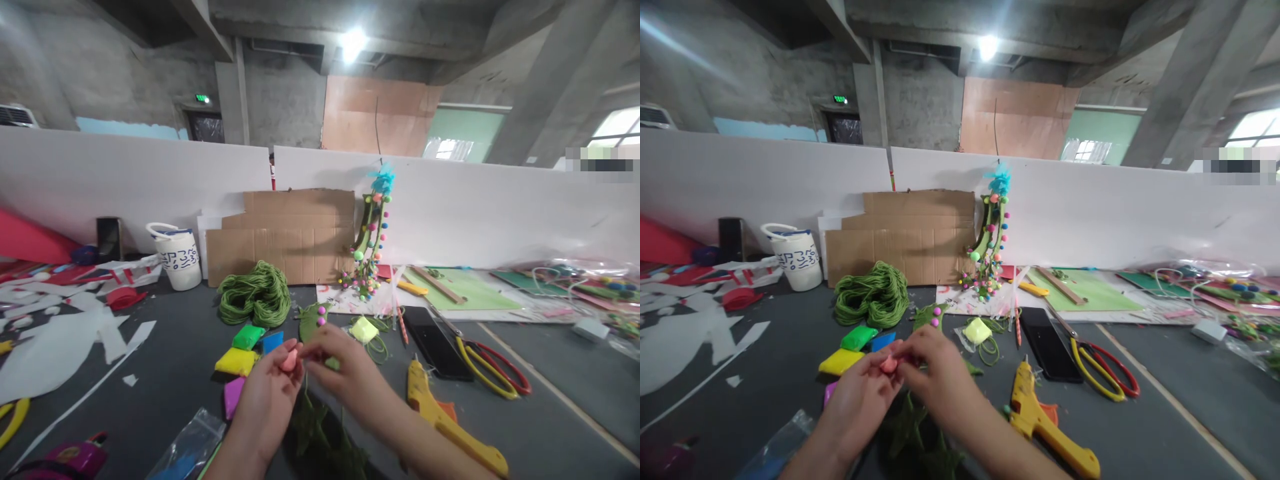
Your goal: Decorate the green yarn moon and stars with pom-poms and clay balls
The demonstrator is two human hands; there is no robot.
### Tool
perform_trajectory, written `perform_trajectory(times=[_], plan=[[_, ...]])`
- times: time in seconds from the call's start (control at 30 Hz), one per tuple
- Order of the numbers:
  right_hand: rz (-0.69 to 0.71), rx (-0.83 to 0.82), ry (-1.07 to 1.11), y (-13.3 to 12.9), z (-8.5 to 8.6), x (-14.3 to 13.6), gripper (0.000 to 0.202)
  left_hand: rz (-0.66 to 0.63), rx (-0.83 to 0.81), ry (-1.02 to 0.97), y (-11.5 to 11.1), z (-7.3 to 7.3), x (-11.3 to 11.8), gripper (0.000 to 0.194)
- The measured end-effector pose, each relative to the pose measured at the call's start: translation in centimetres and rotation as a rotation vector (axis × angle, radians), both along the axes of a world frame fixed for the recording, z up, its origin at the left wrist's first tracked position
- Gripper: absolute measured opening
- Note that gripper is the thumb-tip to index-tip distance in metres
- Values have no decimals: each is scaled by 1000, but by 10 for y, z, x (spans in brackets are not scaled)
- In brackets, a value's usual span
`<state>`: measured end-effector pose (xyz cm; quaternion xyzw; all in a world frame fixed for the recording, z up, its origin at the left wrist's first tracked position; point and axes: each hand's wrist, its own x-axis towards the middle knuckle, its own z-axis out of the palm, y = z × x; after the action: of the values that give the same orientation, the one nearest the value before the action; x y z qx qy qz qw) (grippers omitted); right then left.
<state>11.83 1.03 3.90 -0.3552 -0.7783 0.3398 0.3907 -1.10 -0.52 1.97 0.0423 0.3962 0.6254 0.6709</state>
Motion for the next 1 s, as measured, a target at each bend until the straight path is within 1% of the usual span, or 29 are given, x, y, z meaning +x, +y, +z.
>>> perform_trajectory(times=[0.03,0.1,0.17,0.27,0.3,0.33,0.4,0.47,0.53,0.57,0.63,0.7,0.73,0.8,0.83,0.87,0.93,1.0], plan=[[41,34,-14,-8,1,-4,17,-22,-6,-18,-1,1,0,15],[80,100,-68,-24,-3,-12,19,-92,-11,-74,-4,3,-3,17],[102,190,-158,-34,-15,-15,28,-146,5,-141,-5,2,-6,28],[168,420,-306,-39,-41,-14,53,-129,54,-219,-4,0,-10,41],[201,505,-340,-39,-49,-12,57,-109,77,-237,-3,-1,-10,43],[231,578,-367,-38,-55,-10,55,-98,97,-252,-2,-2,-10,44],[280,662,-413,-36,-60,-8,52,-106,113,-265,-2,-1,-9,44],[297,656,-466,-34,-57,-6,59,-123,80,-246,-3,1,-9,46],[277,616,-516,-33,-54,-6,73,-130,62,-226,-5,3,-10,48],[265,610,-527,-32,-53,-6,76,-124,72,-225,-5,4,-12,48],[243,631,-515,-32,-54,-7,68,-99,105,-239,-5,5,-14,49],[263,650,-488,-33,-54,-9,58,-97,100,-233,-4,4,-15,49],[275,640,-480,-33,-54,-9,58,-101,84,-216,-4,3,-15,50],[275,583,-487,-33,-51,-9,67,-128,56,-179,-4,2,-15,51],[263,561,-489,-33,-50,-9,73,-142,59,-172,-4,2,-15,51],[244,553,-491,-33,-49,-9,73,-143,72,-172,-4,1,-16,51],[221,588,-485,-34,-51,-11,60,-135,102,-186,-4,0,-17,50],[234,631,-465,-35,-53,-13,50,-124,92,-187,-4,1,-17,49]])
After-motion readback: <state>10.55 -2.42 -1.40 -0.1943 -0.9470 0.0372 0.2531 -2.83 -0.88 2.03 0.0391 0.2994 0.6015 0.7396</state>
